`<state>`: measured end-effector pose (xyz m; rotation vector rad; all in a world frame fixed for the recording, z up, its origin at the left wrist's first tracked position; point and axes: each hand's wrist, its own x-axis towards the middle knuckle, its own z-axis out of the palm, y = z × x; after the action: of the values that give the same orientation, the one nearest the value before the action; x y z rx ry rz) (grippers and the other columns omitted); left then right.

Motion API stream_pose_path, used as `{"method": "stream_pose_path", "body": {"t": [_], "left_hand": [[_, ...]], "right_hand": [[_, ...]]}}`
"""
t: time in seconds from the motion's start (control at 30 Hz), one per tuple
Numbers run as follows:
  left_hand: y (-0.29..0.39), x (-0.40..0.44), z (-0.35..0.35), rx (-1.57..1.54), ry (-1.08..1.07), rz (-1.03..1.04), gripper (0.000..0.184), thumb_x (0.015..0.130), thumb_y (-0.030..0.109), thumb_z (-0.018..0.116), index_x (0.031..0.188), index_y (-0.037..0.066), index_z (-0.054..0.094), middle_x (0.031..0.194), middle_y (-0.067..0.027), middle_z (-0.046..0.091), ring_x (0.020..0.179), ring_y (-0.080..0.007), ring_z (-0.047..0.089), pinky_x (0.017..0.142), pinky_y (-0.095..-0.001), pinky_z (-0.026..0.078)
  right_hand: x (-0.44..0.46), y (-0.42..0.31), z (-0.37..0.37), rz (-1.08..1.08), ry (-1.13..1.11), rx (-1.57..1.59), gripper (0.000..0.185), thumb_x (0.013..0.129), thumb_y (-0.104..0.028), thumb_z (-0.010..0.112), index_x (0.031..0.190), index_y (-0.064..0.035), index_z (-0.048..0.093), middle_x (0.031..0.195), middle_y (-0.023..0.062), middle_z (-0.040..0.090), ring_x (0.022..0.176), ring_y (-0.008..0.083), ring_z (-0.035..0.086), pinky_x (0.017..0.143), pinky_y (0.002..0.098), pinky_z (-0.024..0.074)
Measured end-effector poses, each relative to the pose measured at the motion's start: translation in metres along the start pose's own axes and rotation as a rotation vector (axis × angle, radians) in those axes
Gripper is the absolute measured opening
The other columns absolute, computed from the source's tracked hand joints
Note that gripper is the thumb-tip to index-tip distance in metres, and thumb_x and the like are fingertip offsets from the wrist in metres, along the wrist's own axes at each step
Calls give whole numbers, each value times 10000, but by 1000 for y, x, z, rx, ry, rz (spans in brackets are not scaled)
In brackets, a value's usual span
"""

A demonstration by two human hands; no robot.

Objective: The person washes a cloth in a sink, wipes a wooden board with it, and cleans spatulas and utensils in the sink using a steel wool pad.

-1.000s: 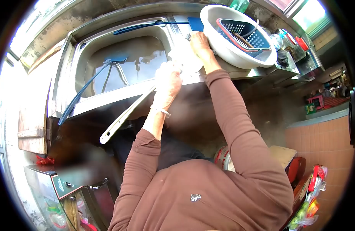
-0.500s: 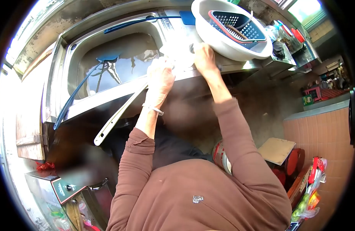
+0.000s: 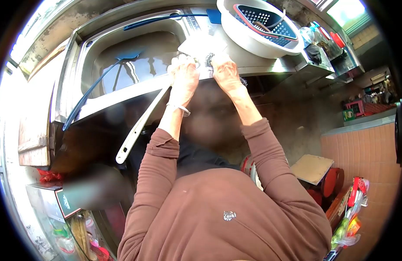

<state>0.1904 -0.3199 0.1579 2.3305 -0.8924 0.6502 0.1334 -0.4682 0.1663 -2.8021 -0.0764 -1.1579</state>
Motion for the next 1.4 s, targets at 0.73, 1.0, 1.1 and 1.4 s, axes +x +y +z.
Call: {"method": "stream_pose_path", "body": {"t": [0.73, 1.0, 1.1, 1.4], "left_hand": [[-5, 6, -2, 43, -102, 17, 141, 795, 92, 565, 883, 80, 675, 870, -116, 629, 831, -292, 610, 725, -388, 507], [-7, 8, 4, 20, -59, 28, 142, 802, 121, 595, 917, 88, 670, 882, -101, 627, 833, -282, 609, 736, -380, 509], [-4, 6, 0, 9, 1, 46, 99, 726, 104, 596, 787, 47, 649, 813, -138, 635, 788, -287, 600, 670, -389, 486], [-6, 8, 0, 61, -26, 60, 143, 812, 107, 580, 912, 104, 681, 828, -94, 617, 784, -279, 611, 700, -388, 509]], "right_hand": [[18, 13, 16, 118, -186, 52, 149, 814, -72, 527, 779, -21, 663, 779, 232, 654, 754, 397, 670, 681, 463, 536], [99, 75, 68, 362, -224, -123, 190, 871, -97, 535, 839, -3, 698, 835, 214, 691, 772, 348, 697, 709, 411, 569], [91, 75, 72, 301, -222, -172, 180, 861, -82, 536, 845, -10, 701, 864, 204, 691, 826, 338, 686, 743, 423, 560], [12, 6, 0, 49, -55, 66, 163, 836, -88, 507, 768, -20, 638, 779, 212, 643, 761, 391, 644, 691, 456, 517]]}}
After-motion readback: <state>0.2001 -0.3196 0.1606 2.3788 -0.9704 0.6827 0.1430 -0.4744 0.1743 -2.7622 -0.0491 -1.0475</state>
